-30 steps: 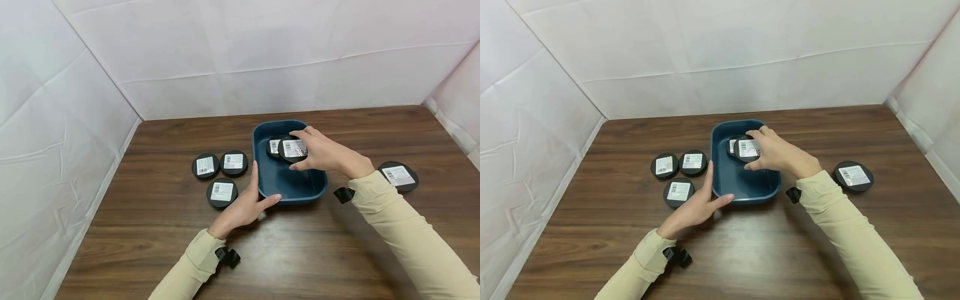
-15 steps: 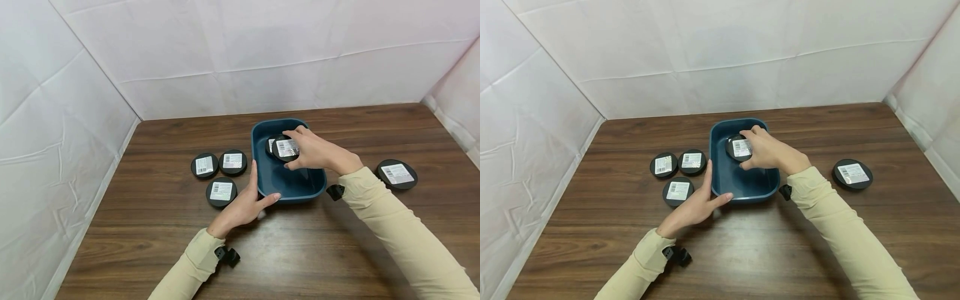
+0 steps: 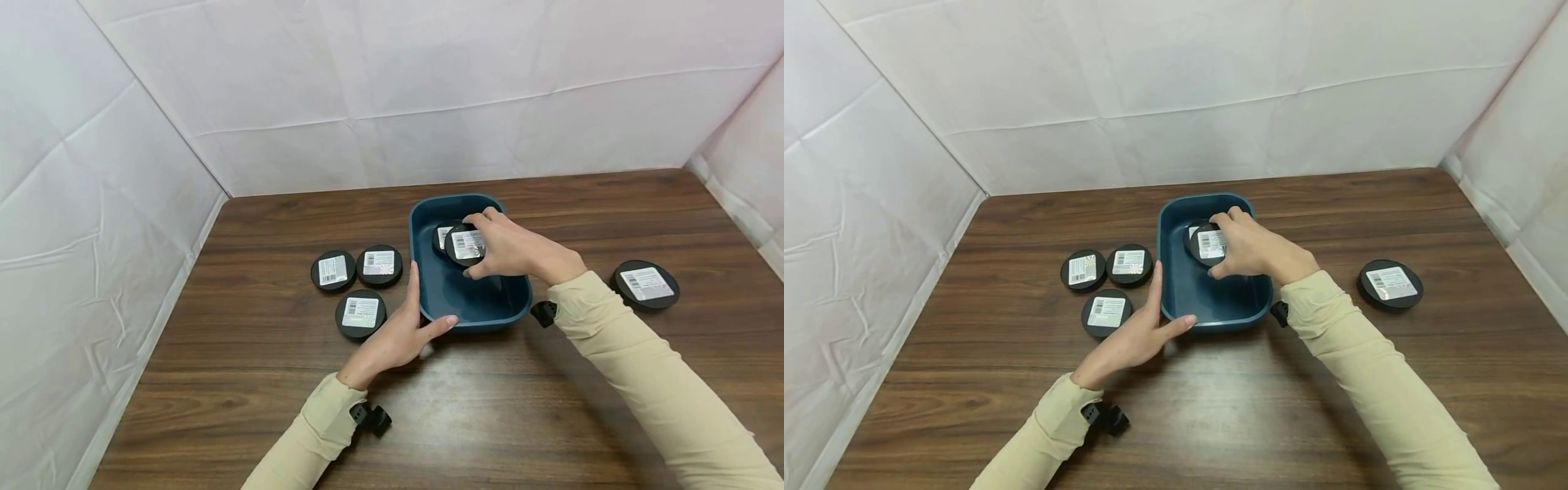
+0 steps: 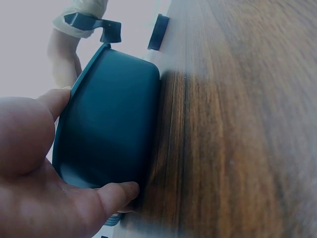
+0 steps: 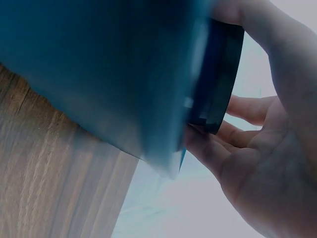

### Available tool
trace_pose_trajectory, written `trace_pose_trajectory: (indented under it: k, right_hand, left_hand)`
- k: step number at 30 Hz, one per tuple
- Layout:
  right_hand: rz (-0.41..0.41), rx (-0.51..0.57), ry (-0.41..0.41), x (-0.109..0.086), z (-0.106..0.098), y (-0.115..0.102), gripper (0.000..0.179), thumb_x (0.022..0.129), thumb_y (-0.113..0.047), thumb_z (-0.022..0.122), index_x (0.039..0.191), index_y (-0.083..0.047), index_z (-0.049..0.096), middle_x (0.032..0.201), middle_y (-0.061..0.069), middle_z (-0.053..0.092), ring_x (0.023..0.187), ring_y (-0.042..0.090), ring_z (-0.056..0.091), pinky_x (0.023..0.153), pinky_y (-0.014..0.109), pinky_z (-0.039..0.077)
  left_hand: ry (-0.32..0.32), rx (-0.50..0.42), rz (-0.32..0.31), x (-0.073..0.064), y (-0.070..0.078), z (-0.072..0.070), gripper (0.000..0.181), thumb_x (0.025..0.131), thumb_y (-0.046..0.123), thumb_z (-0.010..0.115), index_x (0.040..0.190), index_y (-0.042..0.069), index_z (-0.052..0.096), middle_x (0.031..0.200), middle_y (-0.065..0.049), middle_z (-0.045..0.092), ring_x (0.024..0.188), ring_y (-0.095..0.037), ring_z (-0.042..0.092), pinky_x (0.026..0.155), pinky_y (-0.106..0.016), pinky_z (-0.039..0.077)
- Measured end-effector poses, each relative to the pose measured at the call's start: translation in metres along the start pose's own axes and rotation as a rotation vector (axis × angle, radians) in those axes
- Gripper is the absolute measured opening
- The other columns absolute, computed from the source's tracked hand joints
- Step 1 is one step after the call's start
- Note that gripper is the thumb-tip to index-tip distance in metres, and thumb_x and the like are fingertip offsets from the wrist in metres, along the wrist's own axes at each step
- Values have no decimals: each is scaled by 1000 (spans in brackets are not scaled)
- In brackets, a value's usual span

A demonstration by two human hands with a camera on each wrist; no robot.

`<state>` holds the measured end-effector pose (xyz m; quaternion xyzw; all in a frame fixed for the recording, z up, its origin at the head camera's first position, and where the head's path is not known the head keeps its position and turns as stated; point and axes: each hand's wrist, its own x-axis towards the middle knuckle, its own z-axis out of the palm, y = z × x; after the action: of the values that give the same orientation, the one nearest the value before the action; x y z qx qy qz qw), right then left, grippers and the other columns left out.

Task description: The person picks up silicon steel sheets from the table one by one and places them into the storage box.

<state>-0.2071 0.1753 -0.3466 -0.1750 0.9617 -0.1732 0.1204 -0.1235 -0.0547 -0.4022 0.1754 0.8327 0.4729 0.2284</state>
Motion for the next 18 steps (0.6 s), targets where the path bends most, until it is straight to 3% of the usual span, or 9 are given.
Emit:
trace_pose_trajectory:
  k: [18]
  right_hand:
    - [-17,-73,-54,6,0,-7,96,77,-36,86,150,3,36,134,25,47,106,33,54,94,50,50]
  left_hand:
    - [-5,-6,-12,2,-2,-1,103,102,43,56,154,28,-32,170,-5,-6,155,-26,16,124,-50,22]
